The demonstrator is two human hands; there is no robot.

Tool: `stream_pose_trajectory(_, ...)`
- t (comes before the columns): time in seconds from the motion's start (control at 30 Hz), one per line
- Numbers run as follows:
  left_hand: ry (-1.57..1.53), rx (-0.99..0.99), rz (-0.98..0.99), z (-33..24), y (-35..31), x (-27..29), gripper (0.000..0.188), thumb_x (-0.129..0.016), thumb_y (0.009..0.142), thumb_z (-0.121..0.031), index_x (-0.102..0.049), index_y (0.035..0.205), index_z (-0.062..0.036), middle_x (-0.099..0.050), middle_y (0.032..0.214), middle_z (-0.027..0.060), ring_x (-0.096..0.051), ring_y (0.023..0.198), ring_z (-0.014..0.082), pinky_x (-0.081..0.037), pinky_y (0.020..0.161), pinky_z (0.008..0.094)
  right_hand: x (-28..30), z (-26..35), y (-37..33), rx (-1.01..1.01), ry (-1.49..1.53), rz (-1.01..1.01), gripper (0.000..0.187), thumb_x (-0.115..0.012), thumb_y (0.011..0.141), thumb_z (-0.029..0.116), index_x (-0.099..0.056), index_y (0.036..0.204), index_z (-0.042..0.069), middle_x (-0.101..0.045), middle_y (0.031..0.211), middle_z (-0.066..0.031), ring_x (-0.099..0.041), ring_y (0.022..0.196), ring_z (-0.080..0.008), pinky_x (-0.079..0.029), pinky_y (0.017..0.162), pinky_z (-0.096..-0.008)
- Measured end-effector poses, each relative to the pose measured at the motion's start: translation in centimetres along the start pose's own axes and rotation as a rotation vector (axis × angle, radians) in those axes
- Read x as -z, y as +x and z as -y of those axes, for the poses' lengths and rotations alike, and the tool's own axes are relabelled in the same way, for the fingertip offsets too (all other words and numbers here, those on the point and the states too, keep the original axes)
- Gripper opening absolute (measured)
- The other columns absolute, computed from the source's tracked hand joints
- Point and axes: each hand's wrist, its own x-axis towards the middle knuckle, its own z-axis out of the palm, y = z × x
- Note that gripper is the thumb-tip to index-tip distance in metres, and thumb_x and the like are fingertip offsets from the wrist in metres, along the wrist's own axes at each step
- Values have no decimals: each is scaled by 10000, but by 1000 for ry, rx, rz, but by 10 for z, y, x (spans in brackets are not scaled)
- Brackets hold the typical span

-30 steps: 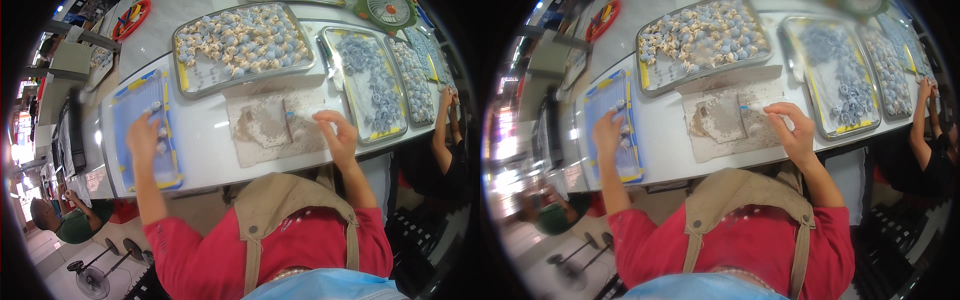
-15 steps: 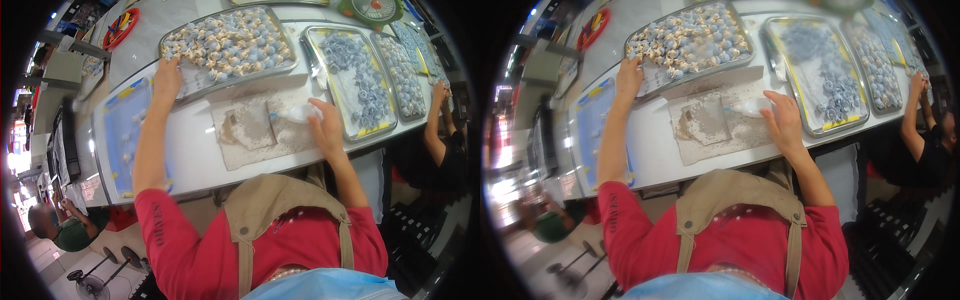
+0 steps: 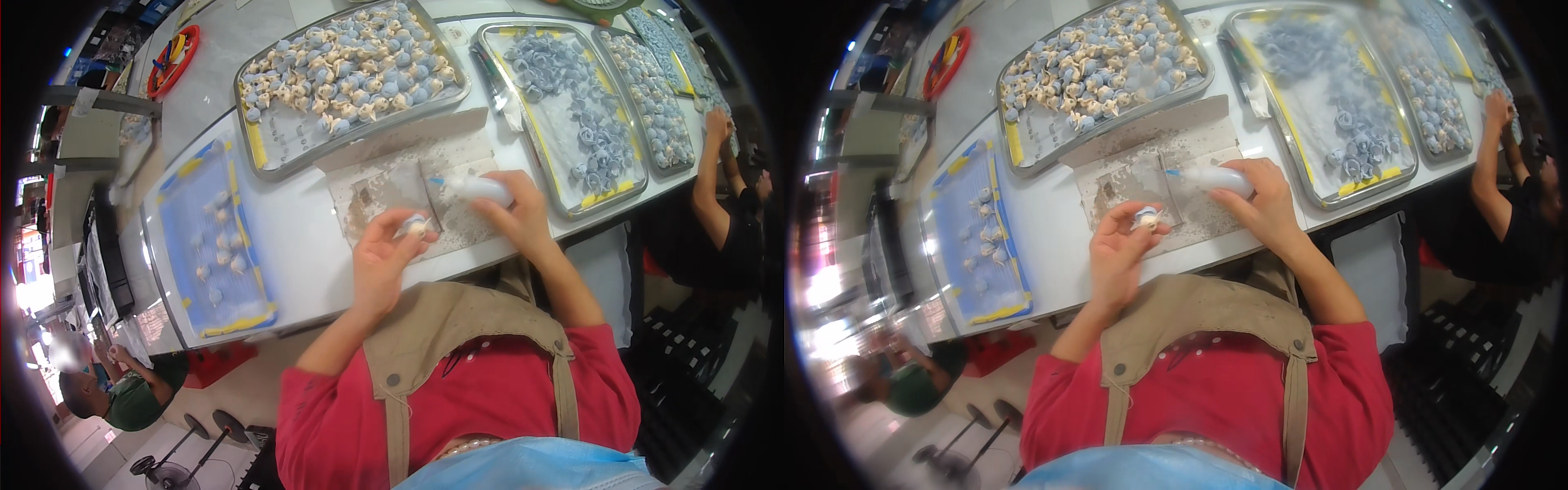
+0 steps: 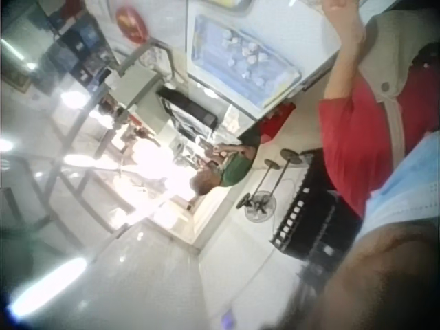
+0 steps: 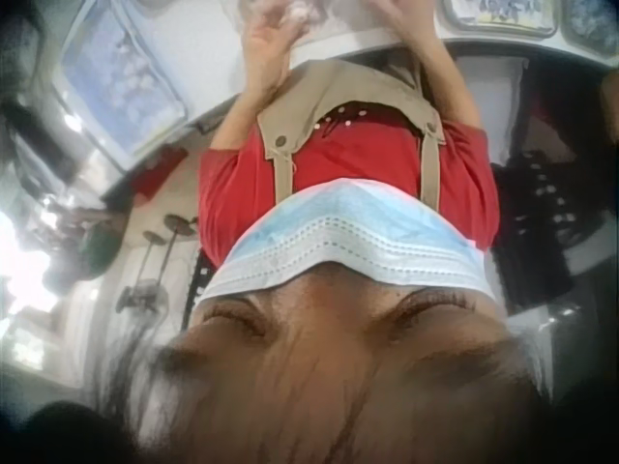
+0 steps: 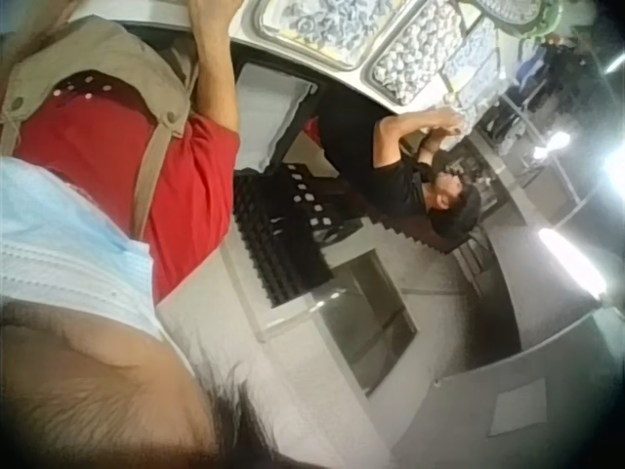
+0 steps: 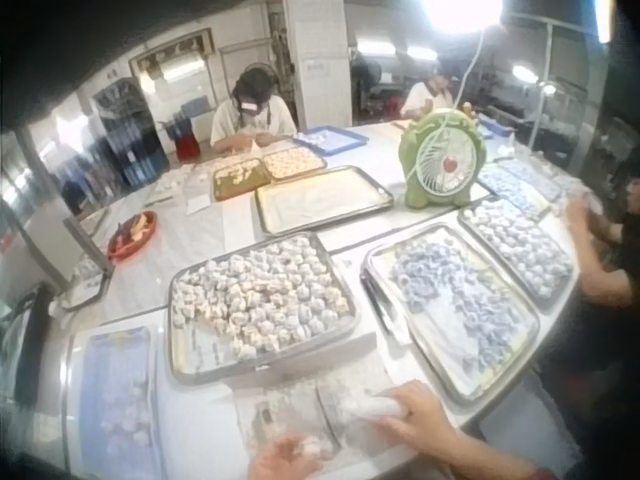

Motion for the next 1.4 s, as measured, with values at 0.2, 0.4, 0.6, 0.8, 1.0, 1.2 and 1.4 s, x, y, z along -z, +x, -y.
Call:
stream_pose_trajectory(0.2,7,-30,-51,15,-4,-1,409,-609,827,5,-477,1213,-4,-578,1076,114,-605,894,177,-480,754,243,18,27,-19,0,146,-73,262,-754,684,158,-625,865,21,-581,773,-89,-514,735,-238,-411,673,-313)
stream_pose_trajectory(0.4,201,-87,-55,17,-8,7,390,-630,805,31,-513,1176,2,-595,925,62,-552,791,92,-468,699,226,29,55,-15,264,-123,-59,327,-831,565,204,-630,777,57,-556,691,-36,-464,690,-218,-366,658,-320)
stream_pose_trajectory(0.6,237,-139,-42,16,-9,8,384,-632,800,46,-520,1165,1,-577,924,46,-538,778,79,-457,675,215,24,65,-11,323,-188,-56,347,-844,528,210,-631,769,80,-559,679,-11,-470,691,-224,-356,673,-323)
stream_pose_trajectory(0.8,241,-162,-39,15,-9,5,380,-628,795,63,-526,1156,1,-552,988,48,-536,785,80,-460,674,213,21,65,-9,363,-203,-28,346,-841,527,175,-624,772,61,-531,675,-43,-461,694,-230,-383,628,-322)
stream_pose_trajectory(1.0,215,-93,-55,15,-10,5,389,-628,800,45,-511,1168,-2,-552,1030,62,-557,791,96,-467,687,224,23,62,-9,349,-196,-33,330,-832,543,156,-623,770,41,-507,680,-64,-446,694,-232,-391,609,-317)
stream_pose_trajectory(1.2,64,-16,-69,11,-10,-1,386,-635,816,-13,-486,1171,-2,-560,1066,89,-607,834,156,-476,722,255,26,56,-14,268,-165,-60,324,-835,542,204,-629,757,75,-551,680,-23,-476,697,-229,-355,676,-321)
stream_pose_trajectory(1.4,69,-20,-48,13,-10,-2,383,-647,816,-37,-485,1161,-3,-561,1071,96,-609,837,164,-475,730,259,25,55,-12,275,-168,-65,320,-831,549,204,-628,761,76,-552,682,-22,-484,704,-231,-356,681,-325)
